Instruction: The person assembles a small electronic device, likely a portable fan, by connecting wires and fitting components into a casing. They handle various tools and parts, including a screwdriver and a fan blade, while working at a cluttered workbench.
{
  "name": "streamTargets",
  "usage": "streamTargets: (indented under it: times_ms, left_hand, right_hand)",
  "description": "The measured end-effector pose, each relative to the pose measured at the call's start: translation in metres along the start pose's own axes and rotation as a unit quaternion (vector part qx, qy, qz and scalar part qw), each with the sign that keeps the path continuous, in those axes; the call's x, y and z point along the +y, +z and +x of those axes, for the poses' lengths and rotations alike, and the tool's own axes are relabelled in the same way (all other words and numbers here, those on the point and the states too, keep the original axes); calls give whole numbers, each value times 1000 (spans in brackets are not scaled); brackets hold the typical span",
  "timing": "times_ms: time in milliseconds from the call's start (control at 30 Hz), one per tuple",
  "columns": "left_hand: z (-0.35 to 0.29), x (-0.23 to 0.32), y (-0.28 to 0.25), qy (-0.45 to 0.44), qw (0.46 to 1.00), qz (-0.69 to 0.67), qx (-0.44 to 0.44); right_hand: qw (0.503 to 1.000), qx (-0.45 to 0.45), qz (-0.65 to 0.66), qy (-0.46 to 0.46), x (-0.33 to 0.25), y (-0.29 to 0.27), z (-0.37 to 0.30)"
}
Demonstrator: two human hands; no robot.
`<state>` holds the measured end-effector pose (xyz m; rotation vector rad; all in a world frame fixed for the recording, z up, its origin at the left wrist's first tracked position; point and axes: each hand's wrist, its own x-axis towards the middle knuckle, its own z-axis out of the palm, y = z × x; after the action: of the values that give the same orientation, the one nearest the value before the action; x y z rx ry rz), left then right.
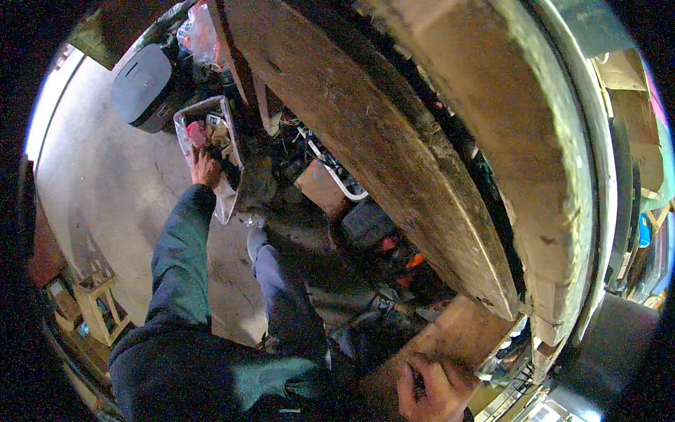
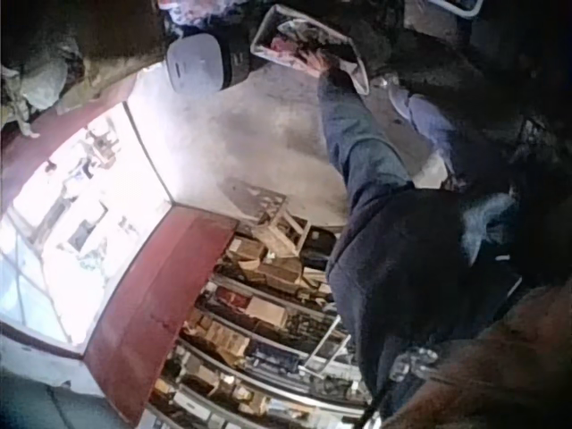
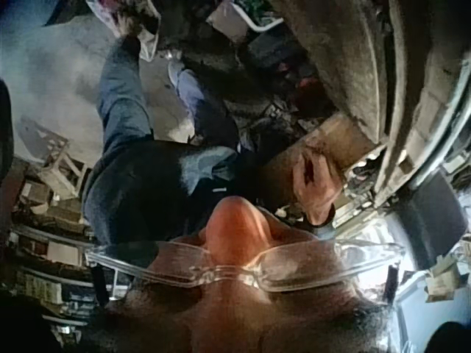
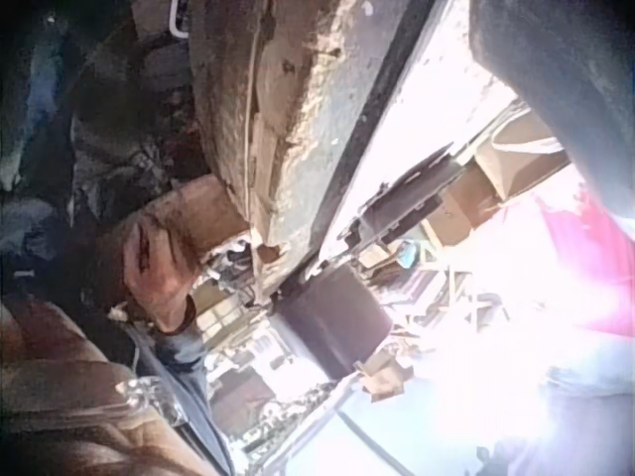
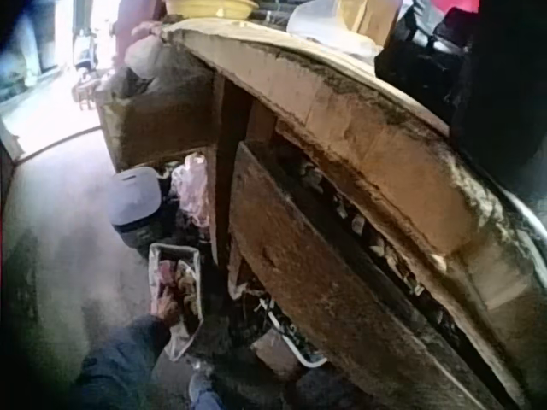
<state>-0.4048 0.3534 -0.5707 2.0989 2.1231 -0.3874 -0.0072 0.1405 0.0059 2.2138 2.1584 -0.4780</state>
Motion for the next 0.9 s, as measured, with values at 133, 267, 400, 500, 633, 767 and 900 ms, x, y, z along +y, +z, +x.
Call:
streamTargets:
  times_ms: [133, 267, 400, 500, 633, 767, 900]
  left_hand:
    - [-6, 11, 20, -144, 956, -241, 90]
    - [-38, 21, -16, -8, 968, -134, 211]
    - [-84, 49, -43, -148, 891, -344, 257]
    - [-114, 62, -79, -143, 898, -335, 245]
    - [-137, 74, -95, -117, 854, -412, 295]
    - [-162, 94, -114, -100, 842, -373, 376]
    - [-239, 135, -219, -90, 802, -521, 278]
  right_hand:
    - [1000, 6, -4, -17, -2, -1, 5]
    - [998, 41, 16, -38, 7, 9, -4]
    - [997, 75, 10, -20, 10, 8, -12]
    - [996, 78, -42, -18, 12, 11, -20]
    - [994, 99, -36, -31, 22, 18, -29]
    - [993, 94, 30, -63, 29, 29, -20]
    - [979, 151, 62, -120, 23, 22, -19]
